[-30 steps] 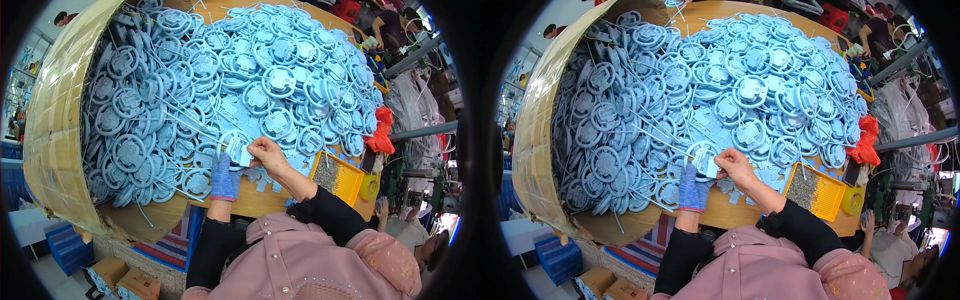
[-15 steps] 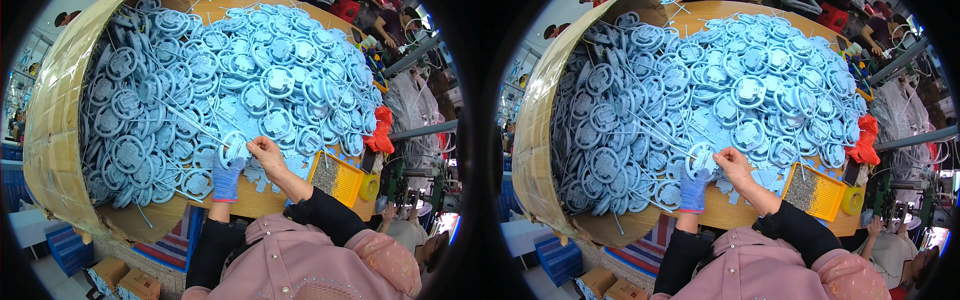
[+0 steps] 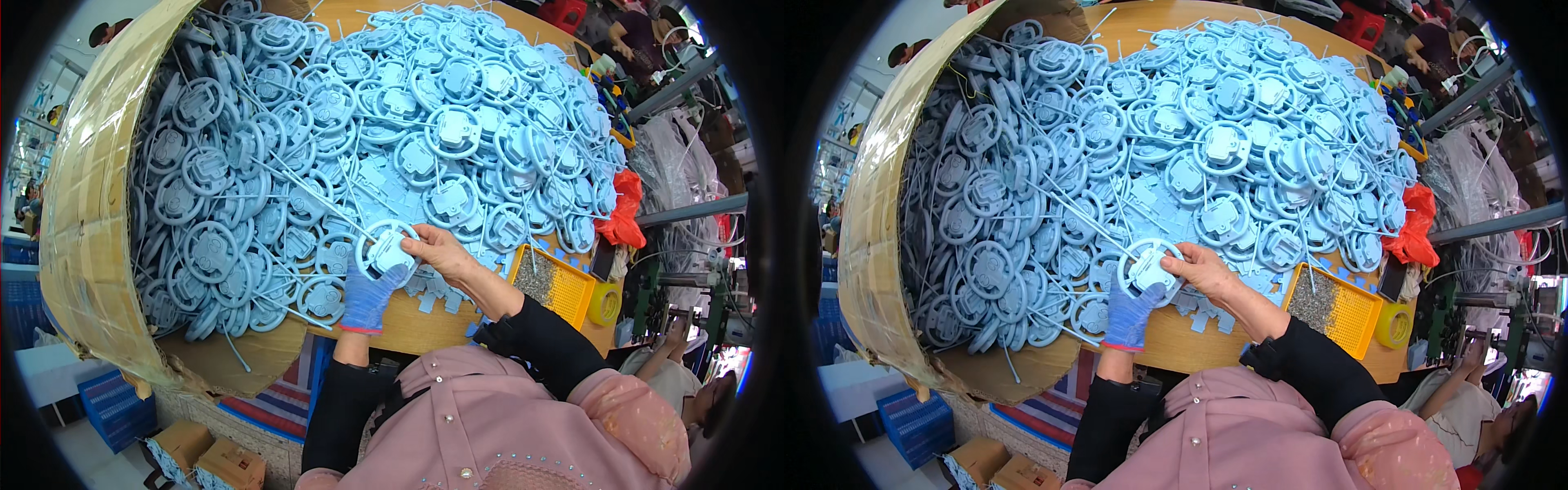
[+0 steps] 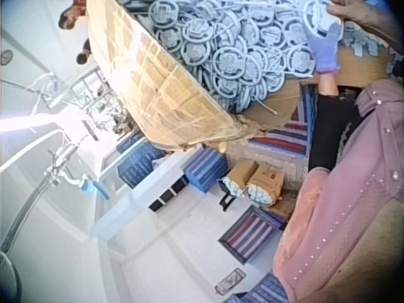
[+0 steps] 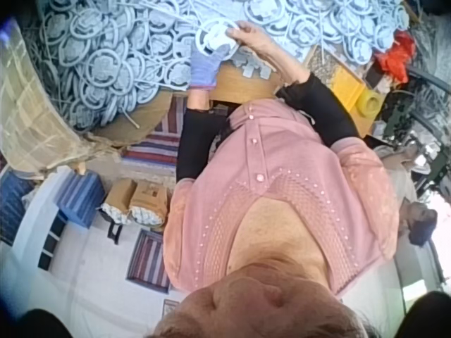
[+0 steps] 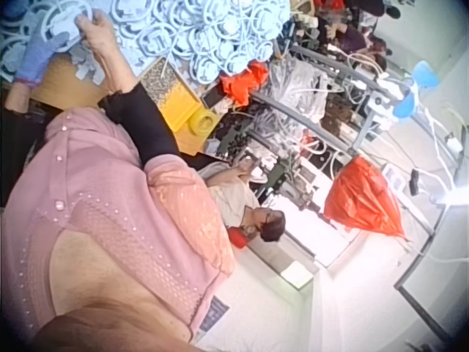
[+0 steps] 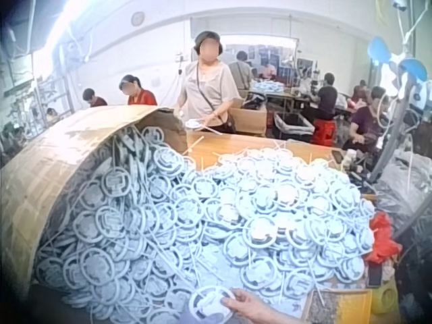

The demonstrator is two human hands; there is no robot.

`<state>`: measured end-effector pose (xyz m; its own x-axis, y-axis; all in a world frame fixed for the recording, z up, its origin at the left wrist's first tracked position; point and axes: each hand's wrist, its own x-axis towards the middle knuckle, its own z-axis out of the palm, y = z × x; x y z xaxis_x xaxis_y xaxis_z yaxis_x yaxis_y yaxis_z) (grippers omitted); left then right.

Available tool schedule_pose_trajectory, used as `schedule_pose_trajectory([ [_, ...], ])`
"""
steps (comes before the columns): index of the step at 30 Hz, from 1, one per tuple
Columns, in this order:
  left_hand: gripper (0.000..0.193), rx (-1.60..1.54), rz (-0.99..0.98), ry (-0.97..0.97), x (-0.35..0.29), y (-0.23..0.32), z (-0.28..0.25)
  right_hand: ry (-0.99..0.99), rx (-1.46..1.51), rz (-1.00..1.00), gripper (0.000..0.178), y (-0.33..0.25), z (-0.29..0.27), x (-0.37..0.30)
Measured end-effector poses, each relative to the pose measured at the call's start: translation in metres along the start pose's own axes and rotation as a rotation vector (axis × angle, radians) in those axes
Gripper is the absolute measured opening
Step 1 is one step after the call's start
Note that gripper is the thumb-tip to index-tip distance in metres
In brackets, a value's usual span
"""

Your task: Sorting blue plastic housings from a bin and using a pneumatic screwdriver to assemble components.

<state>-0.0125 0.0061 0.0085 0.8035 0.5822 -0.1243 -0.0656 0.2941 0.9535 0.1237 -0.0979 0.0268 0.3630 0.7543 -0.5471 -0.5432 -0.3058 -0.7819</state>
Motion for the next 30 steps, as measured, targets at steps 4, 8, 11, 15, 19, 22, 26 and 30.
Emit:
schedule_pose_trajectory([
  [4,0.058,0.010,-0.194,0.055,0.008,0.001,0.003,0.042,-0.095,-0.099,0.041,0.006,-0.004,-0.002],
  [8,0.068,-0.012,-0.114,0.116,0.007,0.006,0.013,0.172,-0.114,-0.330,0.036,0.008,-0.022,0.003],
  [11,0.077,0.935,0.086,0.208,0.002,0.000,-0.025,0.095,0.552,-0.425,0.037,-0.038,-0.039,-0.006],
  [15,0.090,1.709,-0.165,0.052,0.008,0.035,-0.023,0.076,0.332,-0.301,0.039,-0.026,-0.042,-0.019],
  [19,0.087,1.772,-0.232,0.058,0.012,0.032,-0.022,0.116,-1.042,-0.365,0.042,0.025,-0.044,-0.018],
  [22,0.083,1.782,-0.191,0.042,0.014,0.027,-0.024,0.146,-1.368,-0.540,0.041,0.037,-0.040,-0.016],
  [26,0.080,1.786,-0.115,0.041,0.011,0.021,-0.040,0.115,-1.459,-0.564,0.037,0.048,-0.037,-0.011],
  [30,0.048,1.155,-0.014,0.201,0.017,0.044,-0.057,0.212,-1.234,-0.487,0.033,0.037,-0.036,-0.012],
])
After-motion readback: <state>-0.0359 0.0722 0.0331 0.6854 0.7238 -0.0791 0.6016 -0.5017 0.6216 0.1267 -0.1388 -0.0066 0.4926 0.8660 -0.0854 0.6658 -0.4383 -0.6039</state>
